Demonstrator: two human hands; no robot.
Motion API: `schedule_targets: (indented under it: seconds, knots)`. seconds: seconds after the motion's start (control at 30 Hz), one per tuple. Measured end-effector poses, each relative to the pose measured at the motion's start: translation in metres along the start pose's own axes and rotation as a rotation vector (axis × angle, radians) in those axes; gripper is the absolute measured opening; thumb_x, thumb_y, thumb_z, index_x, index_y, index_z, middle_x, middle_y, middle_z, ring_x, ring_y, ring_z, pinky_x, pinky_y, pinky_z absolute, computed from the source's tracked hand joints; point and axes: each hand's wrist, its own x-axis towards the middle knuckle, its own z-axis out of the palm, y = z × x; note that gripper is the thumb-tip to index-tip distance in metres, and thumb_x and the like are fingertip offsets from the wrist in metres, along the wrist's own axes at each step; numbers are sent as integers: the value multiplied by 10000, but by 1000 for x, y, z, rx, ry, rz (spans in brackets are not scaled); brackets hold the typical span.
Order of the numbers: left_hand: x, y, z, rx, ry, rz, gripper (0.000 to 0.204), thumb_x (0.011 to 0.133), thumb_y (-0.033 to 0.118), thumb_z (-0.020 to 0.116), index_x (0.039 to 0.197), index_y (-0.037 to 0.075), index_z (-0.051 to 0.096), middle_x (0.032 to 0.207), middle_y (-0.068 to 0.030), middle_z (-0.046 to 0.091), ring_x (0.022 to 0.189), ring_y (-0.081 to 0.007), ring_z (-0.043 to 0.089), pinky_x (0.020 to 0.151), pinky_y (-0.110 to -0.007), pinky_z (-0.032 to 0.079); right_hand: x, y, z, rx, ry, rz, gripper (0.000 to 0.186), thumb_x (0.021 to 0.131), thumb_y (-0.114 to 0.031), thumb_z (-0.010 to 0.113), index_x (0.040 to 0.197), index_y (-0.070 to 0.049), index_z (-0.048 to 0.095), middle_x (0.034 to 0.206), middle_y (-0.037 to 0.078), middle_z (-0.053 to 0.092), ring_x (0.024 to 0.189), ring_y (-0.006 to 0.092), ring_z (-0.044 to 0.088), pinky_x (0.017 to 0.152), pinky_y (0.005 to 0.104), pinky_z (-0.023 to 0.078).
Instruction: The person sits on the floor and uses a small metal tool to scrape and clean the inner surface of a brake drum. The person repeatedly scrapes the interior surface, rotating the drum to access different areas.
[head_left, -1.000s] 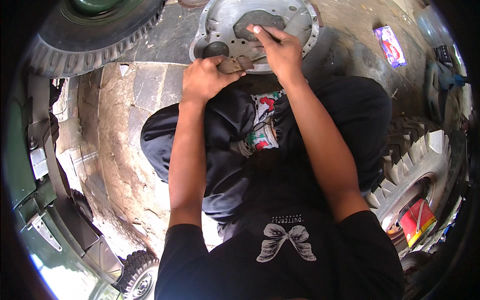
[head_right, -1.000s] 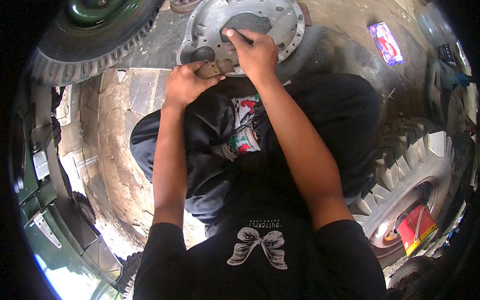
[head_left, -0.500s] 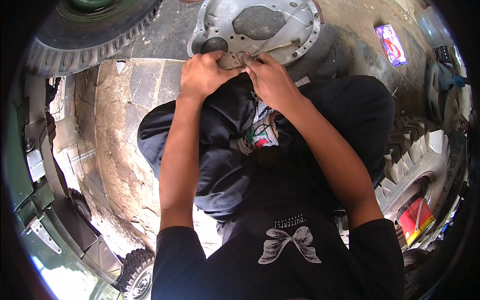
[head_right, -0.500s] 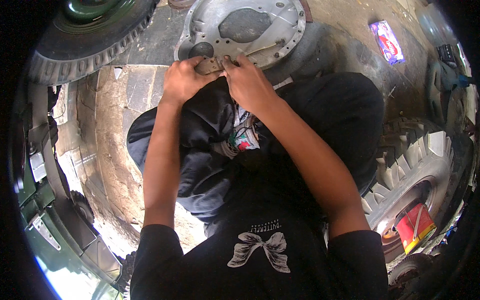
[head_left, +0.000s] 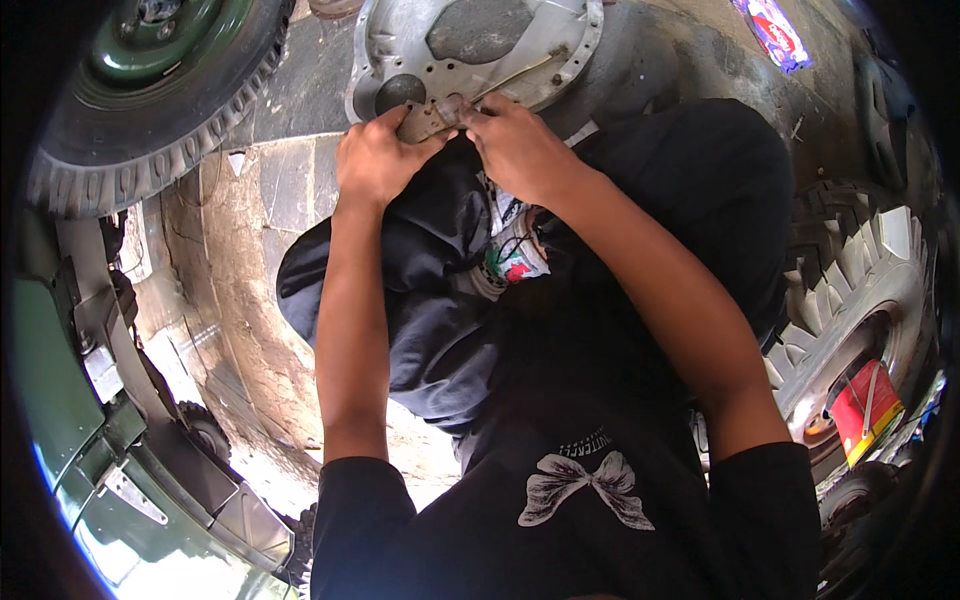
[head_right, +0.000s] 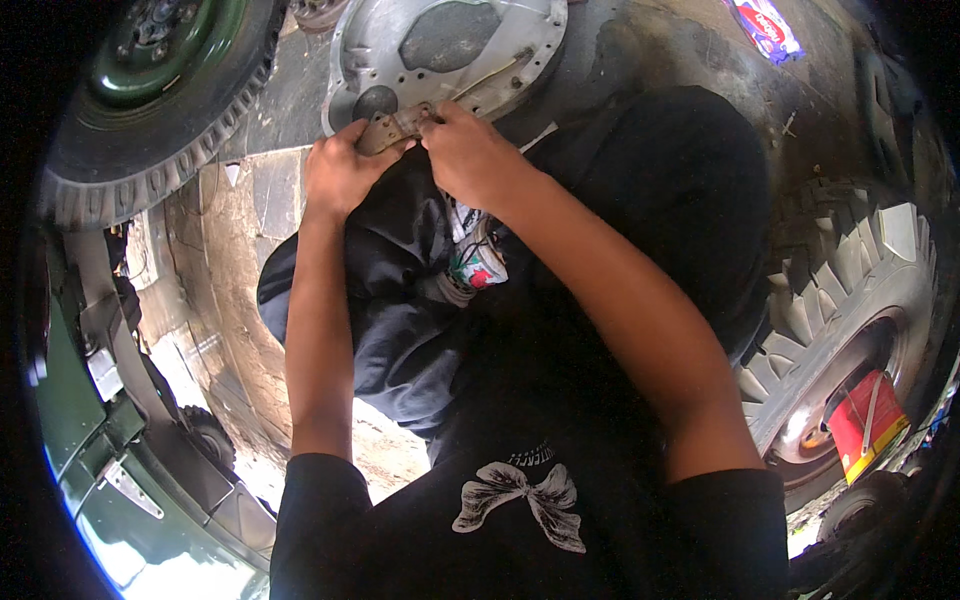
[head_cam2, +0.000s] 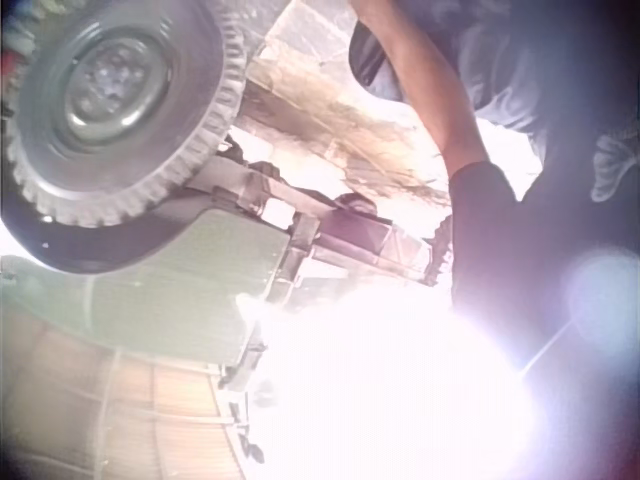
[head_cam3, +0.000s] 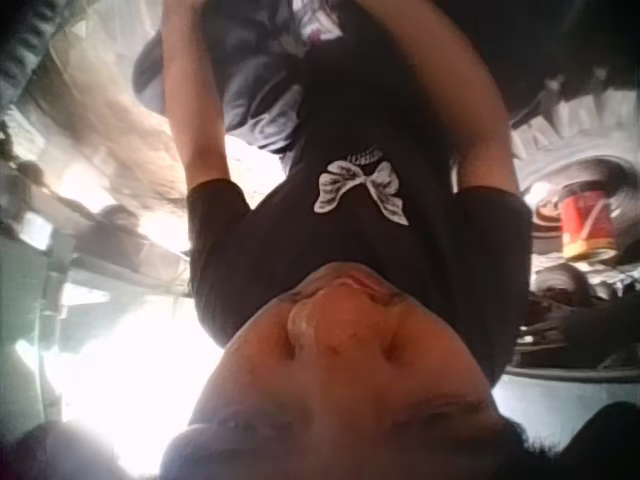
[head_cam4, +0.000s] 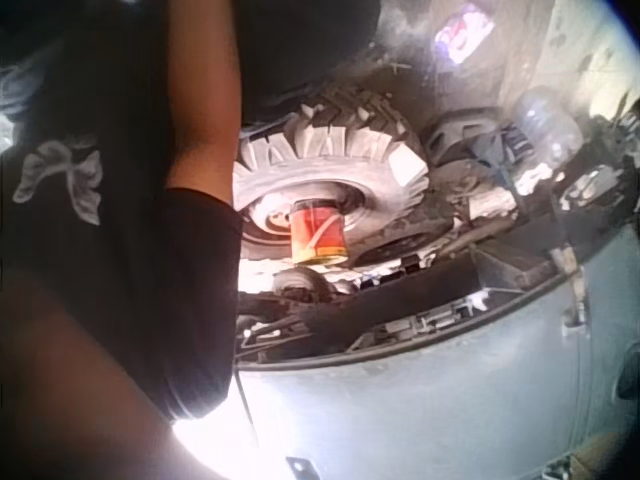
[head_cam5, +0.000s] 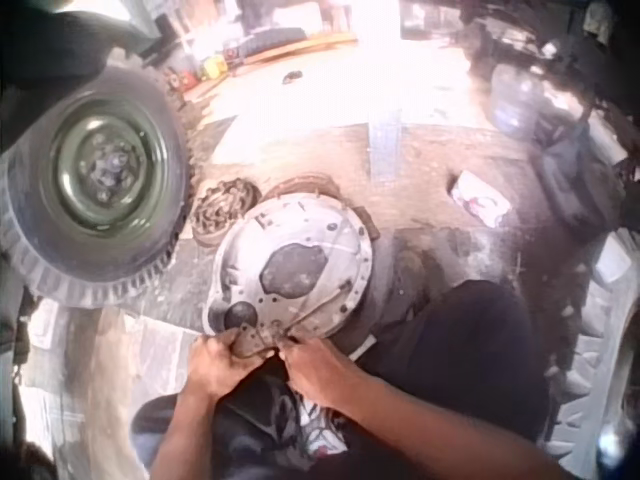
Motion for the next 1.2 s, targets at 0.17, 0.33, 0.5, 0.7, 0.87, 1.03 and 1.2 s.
schedule_targets:
  seconds: [0.17,0.33,0.5,0.7,0.87,1.03,1.2]
  knots:
    - [4,-3,6,20,50,30,720,712,650,875,1137,74,794,906,-203,785,899,-403,767,834,-491,611,17,13,18,9,9,105,443,844,18,674,1277,105,639,1075,244,675,1047,378,659,907,444,591]
    - [6,-8,8,-5,9,25,732,702,643,888,1117,46,796,888,-221,778,883,-418,767,820,-504,610,17,0,1,67,-29,230,422,831,15,677,1249,63,640,1155,249,648,1025,443,690,889,495,587]
    - [5,-6,9,-25,24,27,696,699,624,900,1054,34,801,857,-229,771,860,-424,765,789,-502,612,8,-6,-10,125,-80,263,257,948,-112,617,1118,65,693,1182,278,627,1020,473,709,895,539,586]
    - [7,-9,10,-52,65,67,655,711,608,901,970,18,783,799,-224,754,799,-437,747,739,-511,598,14,4,-3,114,-72,225,314,942,-119,629,1164,98,672,1180,284,628,1029,472,708,898,524,589]
    - [5,-7,6,-41,8,32,604,697,577,918,919,32,780,783,-221,748,779,-435,744,725,-500,597,16,-10,-11,145,-81,264,481,886,-83,656,1316,123,593,1217,278,612,1017,460,701,892,515,588]
    - [1,-6,10,-57,57,43,600,693,573,920,915,33,779,769,-220,743,770,-435,743,712,-506,596,7,-18,-16,149,-82,317,512,884,-91,665,1341,122,579,1213,266,603,978,455,709,858,527,593]
    - [3,-6,10,-55,46,53,611,696,579,916,934,33,782,780,-224,746,776,-434,745,715,-512,597,22,-17,-20,139,-103,325,369,872,-112,687,1161,113,641,1209,296,620,946,472,730,844,519,608]
